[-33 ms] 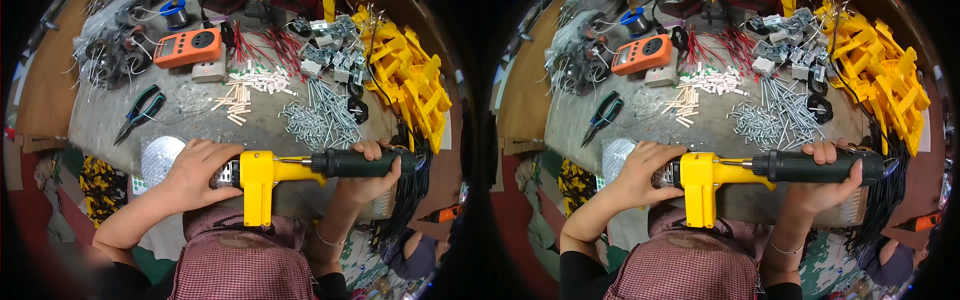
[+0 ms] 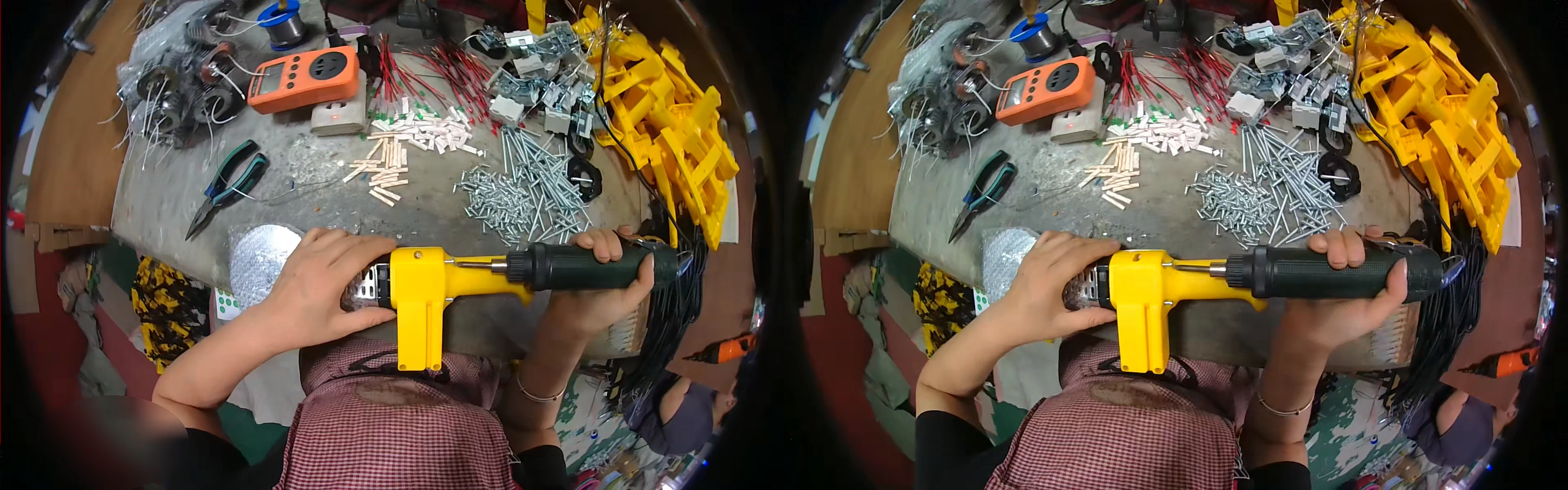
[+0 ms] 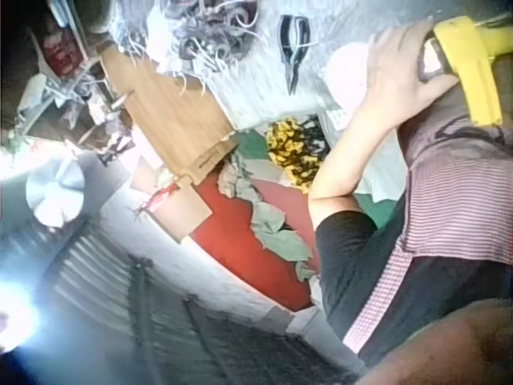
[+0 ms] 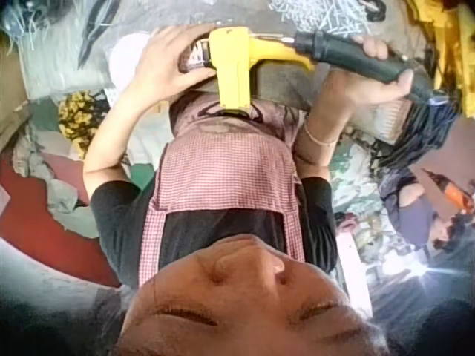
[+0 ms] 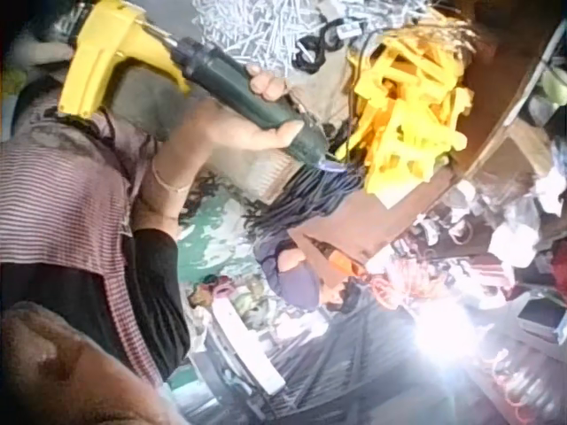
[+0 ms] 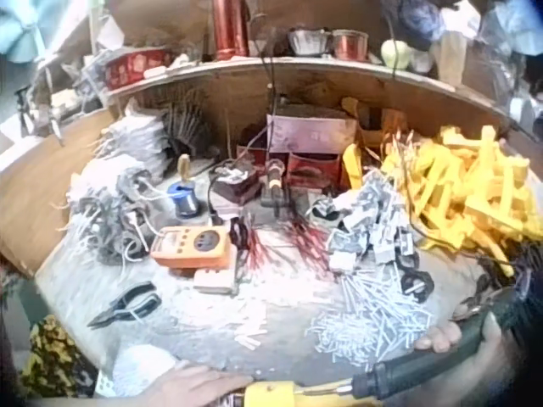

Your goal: The person fastens yellow plastic housings to light fixtures using an electric screwdriver, places assembled lamps onto a cloth, and assembles another fixture by inserting, soldering, and connecting wires inside its housing using a soldering iron.

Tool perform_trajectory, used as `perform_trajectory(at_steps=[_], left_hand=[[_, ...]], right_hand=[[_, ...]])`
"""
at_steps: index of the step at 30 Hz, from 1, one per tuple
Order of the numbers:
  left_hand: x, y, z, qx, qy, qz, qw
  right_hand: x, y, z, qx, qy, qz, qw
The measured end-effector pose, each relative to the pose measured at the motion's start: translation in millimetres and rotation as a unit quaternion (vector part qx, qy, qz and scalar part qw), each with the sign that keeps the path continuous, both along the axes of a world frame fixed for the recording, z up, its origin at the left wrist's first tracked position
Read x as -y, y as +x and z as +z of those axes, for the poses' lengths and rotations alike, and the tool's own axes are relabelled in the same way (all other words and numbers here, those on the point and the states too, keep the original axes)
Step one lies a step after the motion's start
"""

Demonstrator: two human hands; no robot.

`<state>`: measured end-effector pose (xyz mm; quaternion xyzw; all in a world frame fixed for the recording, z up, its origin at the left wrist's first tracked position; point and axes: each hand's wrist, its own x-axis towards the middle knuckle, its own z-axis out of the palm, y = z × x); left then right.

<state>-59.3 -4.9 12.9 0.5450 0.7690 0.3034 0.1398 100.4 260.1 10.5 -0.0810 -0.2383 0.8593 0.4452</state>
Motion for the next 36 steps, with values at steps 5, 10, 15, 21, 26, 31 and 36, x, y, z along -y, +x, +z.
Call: perform_trajectory(at_steps=[5, 10, 15, 21, 26, 31, 36], left_hand=[[-2.5, 0.9, -2.2, 0.034, -0.010, 0.040, 0.999], [1.4, -0.1, -10.4, 0.005, 0.040, 0.016, 0.999], [0.8, -1.9, -13.8, 0.017, 0.074, -0.001, 0.997], [-2.6, -3.1, -10.7, 0.005, 0.073, -0.015, 0.997], [-7.3, -8.7, -8.2, 0.004, 0.062, -0.029, 0.998], [-6.6, -8.2, -8.2, 0.022, 0.065, -0.020, 0.997], [-5.6, -6.8, -5.0, 0.036, 0.039, -0.008, 0.999]], right_hand=[[3.2, -7.7, 2.8, 0.027, -0.020, -0.019, 0.999], [7.5, -12.8, 2.9, 0.035, -0.004, -0.012, 0.999], [0.4, -20.7, 1.1, -0.042, -0.054, 0.060, 0.996], [-7.1, -22.1, -14.7, 0.013, -0.070, 0.038, 0.997], [-6.2, -30.1, -11.9, 0.033, -0.099, 0.017, 0.994], [-8.2, -30.3, -9.5, 0.082, -0.120, 0.010, 0.989], [-2.2, -34.7, -1.0, 0.134, -0.099, -0.021, 0.986]])
